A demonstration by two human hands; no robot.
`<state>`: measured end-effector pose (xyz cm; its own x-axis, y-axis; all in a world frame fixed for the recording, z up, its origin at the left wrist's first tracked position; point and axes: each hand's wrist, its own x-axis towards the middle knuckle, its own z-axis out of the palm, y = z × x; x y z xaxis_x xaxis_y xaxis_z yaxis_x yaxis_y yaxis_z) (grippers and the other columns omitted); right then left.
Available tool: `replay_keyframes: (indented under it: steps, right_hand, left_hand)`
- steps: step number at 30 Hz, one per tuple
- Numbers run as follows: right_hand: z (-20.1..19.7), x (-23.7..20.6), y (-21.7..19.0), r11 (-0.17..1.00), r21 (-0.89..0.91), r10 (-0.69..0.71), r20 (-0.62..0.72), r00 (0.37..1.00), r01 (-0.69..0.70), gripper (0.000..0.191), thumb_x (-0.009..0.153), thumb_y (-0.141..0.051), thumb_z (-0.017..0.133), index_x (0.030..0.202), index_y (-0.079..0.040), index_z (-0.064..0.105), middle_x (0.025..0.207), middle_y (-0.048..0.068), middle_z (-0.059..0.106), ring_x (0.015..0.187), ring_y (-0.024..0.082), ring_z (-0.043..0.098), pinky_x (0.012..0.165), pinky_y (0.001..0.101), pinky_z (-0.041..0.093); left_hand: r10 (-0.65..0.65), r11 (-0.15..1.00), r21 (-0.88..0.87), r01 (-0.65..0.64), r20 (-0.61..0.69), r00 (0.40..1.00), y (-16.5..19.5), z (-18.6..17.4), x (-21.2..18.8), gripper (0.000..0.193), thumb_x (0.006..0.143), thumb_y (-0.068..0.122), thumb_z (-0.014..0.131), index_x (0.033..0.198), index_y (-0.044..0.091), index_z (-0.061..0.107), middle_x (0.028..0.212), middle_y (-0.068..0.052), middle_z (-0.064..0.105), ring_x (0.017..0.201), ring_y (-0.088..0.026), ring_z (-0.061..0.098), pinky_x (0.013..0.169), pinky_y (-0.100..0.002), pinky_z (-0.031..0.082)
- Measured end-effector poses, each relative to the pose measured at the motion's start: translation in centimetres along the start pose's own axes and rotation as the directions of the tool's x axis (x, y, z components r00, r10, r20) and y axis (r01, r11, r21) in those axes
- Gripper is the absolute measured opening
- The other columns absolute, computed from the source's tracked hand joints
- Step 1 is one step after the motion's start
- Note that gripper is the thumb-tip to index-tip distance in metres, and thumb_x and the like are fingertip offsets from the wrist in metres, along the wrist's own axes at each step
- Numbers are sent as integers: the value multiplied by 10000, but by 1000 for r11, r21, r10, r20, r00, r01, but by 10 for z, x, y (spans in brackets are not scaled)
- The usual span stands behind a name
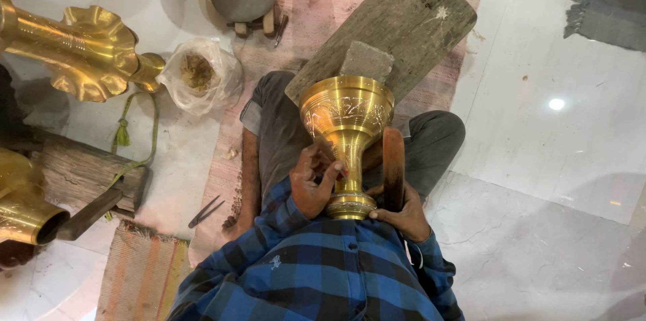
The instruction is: The person sits on the floor holding a brass vase on their lap and engraves decorative patterns into it. They hold a chisel against the vase surface with one hand and repeatedly strike it with a wooden mallet held in the other hand, repositioning the chisel to work across the vase body.
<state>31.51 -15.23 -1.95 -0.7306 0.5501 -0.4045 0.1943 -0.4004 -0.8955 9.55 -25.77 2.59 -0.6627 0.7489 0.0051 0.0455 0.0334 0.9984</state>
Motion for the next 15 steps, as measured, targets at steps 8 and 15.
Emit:
replay_keyframes:
  steps: [8,15]
  right_hand:
    - [13,-2,-14,1000,15,-10,-41,999,10,772,591,-88,960,1223,-36,519,1039,130,768,967,193,741,849,343,606]
    - [15,-5,-17,991,-109,-91,-134,987,77,664,592,-74,976,1116,-25,572,949,111,758,883,176,731,804,327,608]
  left_hand:
    - [90,994,-57,-89,5,996,2,8,4,389,1029,135,689,1333,-47,528,926,-117,761,876,-174,763,766,-294,611]
    - [94,975,-200,-97,-25,995,5,8,7,345,1058,107,664,1338,-42,530,990,-142,732,923,-175,730,808,-307,603]
